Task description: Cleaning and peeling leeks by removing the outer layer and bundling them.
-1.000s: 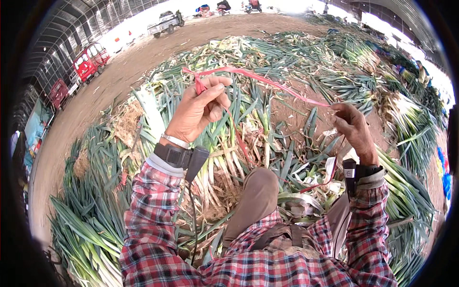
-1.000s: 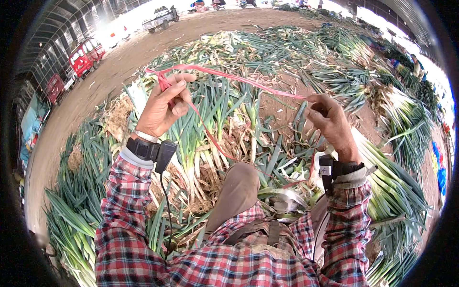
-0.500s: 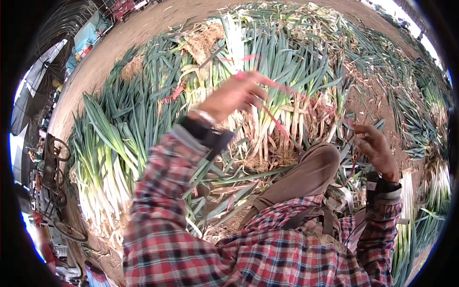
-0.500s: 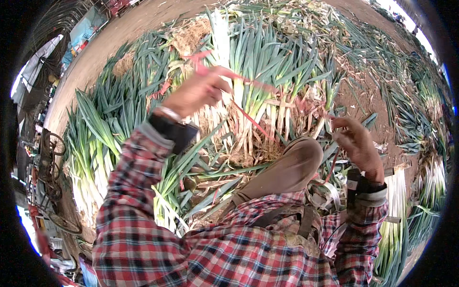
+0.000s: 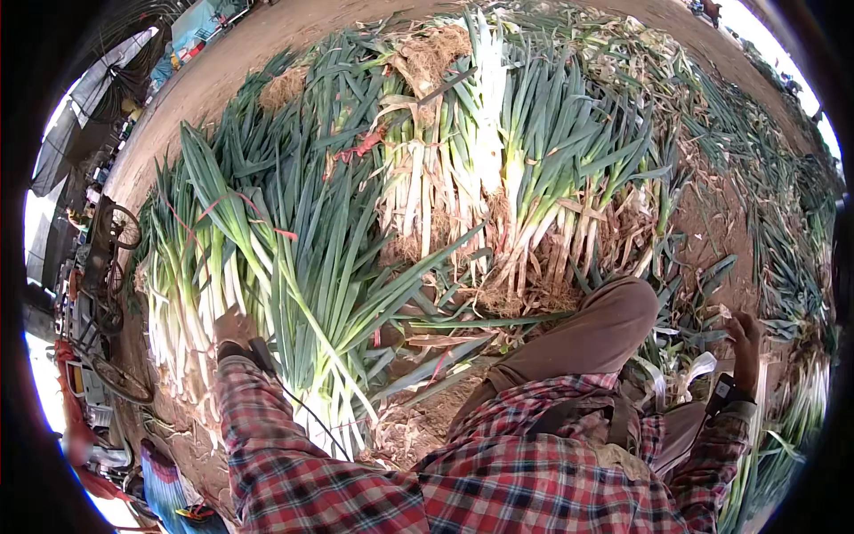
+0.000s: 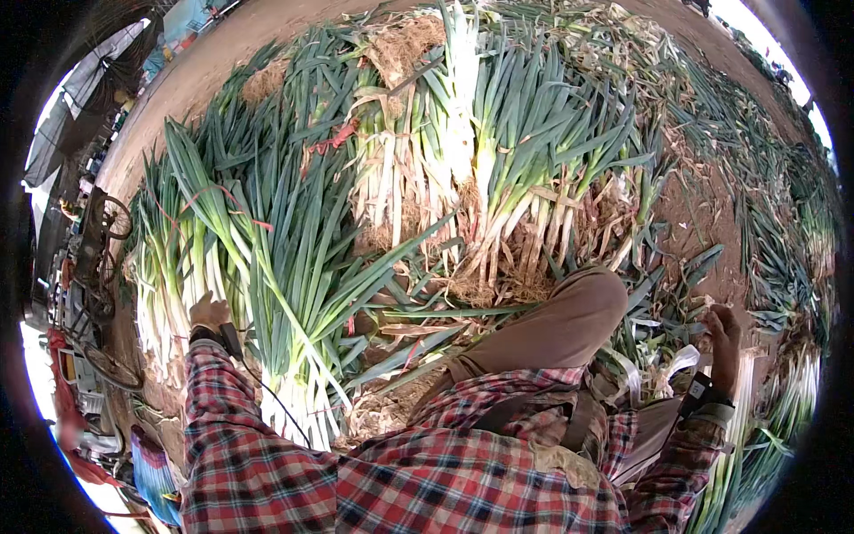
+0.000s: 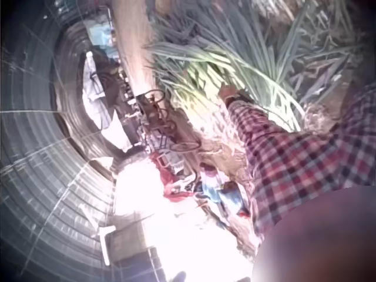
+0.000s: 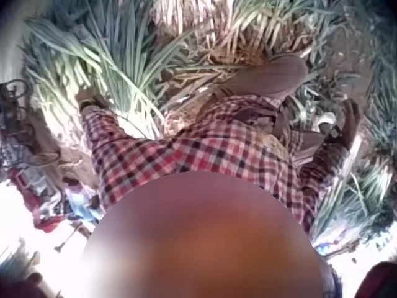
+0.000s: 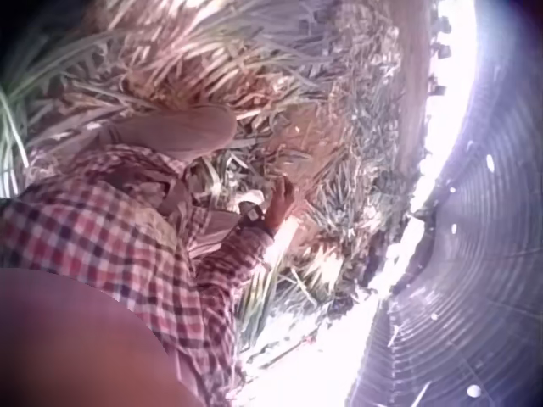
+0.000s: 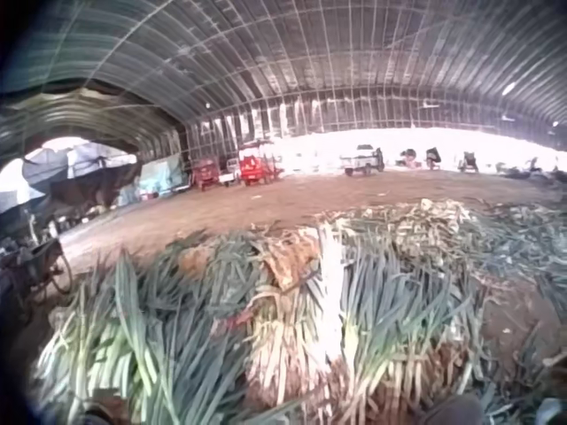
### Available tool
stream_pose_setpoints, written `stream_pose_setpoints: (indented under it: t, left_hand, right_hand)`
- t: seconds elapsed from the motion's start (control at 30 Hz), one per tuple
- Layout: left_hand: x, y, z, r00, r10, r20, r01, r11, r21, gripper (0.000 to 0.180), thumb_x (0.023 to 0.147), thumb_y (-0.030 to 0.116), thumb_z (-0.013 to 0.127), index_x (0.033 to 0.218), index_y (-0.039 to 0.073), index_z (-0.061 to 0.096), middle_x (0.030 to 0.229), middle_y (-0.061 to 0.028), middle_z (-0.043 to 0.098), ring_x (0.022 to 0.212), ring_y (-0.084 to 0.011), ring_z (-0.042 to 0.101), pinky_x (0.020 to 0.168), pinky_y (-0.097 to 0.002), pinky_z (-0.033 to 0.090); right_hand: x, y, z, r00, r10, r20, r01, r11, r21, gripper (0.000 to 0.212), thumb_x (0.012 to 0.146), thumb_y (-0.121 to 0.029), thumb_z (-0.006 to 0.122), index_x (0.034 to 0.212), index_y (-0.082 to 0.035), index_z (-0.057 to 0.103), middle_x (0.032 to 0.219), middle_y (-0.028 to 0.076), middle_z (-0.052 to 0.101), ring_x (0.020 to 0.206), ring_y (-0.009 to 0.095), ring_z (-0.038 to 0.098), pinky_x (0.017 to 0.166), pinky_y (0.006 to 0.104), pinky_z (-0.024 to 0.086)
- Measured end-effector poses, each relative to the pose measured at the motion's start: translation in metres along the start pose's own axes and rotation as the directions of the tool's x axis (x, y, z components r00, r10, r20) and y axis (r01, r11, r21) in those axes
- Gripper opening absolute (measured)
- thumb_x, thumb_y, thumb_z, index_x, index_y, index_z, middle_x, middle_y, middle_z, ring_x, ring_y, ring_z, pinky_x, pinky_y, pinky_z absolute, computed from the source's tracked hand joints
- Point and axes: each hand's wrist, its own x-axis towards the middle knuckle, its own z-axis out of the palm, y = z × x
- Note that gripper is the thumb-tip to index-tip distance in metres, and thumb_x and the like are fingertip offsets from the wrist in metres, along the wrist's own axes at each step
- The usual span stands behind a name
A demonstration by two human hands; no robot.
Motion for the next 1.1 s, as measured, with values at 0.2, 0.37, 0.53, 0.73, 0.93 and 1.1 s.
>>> stream_pose_setpoints:
  t: [0.2,0.37,0.53,0.73,0.93,1.1]
  left_hand:
    - [-0.056,0.029,0.203,0.92,0.348,0.178,-0.38,0.904,0.196,0.016,0.093,0.024,0.059,0.084,0.012,0.065,0.072,0.0018,0.064,0.054,-0.0075,0.057,0.04,-0.0198,0.04]
    - [-0.213,-0.09,0.497,0.497,0.17,0.851,-0.555,0.816,0.162,0.018,0.096,0.02,0.059,0.091,0.003,0.062,0.076,-0.0043,0.063,0.058,-0.01,0.056,0.046,-0.0214,0.046]
    - [-0.364,-0.31,0.665,0.162,-0.434,0.886,-0.661,0.619,0.424,0.036,0.093,0.026,0.064,0.119,0.002,0.058,0.107,-0.0098,0.068,0.091,-0.0181,0.069,0.074,-0.0315,0.056]
    - [-0.385,-0.479,0.747,0.11,-0.443,0.89,-0.969,0.153,0.196,0.061,0.085,0.034,0.068,0.128,-0.007,0.053,0.112,-0.0235,0.066,0.104,-0.0345,0.064,0.091,-0.0405,0.049]
    - [-0.451,-0.445,0.743,-0.156,-0.782,0.604,-0.804,0.455,0.382,0.03,0.094,0.023,0.065,0.11,-0.002,0.061,0.096,-0.0038,0.065,0.082,-0.0121,0.061,0.072,-0.0287,0.051]
    - [-0.51,-0.37,0.68,-0.454,-0.877,0.157,-0.843,0.48,0.243,0.031,0.099,0.026,0.058,0.115,-0.001,0.058,0.101,-0.0069,0.066,0.09,-0.015,0.065,0.078,-0.03,0.055]
  right_hand:
    - [0.001,-0.011,0.017,0.997,-0.043,0.069,0.033,0.988,0.15,0.028,0.094,-0.022,0.063,0.111,0.0,0.062,0.092,0.003,0.064,0.086,0.014,0.062,0.077,0.0281,0.047]
    - [-0.003,0.023,0.005,0.991,0.127,0.034,-0.131,0.954,0.27,0.029,0.097,-0.02,0.061,0.115,0.002,0.059,0.098,0.005,0.066,0.09,0.014,0.064,0.078,0.0285,0.048]
    - [-0.008,0.073,0.001,0.945,0.328,0.024,-0.312,0.871,0.381,0.024,0.094,-0.006,0.061,0.115,0.006,0.058,0.102,0.008,0.064,0.091,0.016,0.064,0.084,0.0299,0.051]
    - [0.038,0.134,0.035,0.907,0.408,0.108,-0.412,0.799,0.437,0.031,0.097,-0.018,0.064,0.117,0.005,0.059,0.101,0.008,0.065,0.092,0.013,0.063,0.083,0.0283,0.051]
    - [0.131,0.186,0.114,0.922,0.369,0.115,-0.382,0.82,0.427,0.045,0.096,-0.024,0.063,0.125,0.008,0.053,0.108,0.017,0.066,0.096,0.018,0.063,0.084,0.0307,0.051]
    - [0.172,0.156,0.168,0.828,0.412,0.38,-0.553,0.493,0.672,0.034,0.095,-0.021,0.06,0.116,0.005,0.054,0.093,0.01,0.064,0.073,0.015,0.063,0.063,0.0285,0.051]
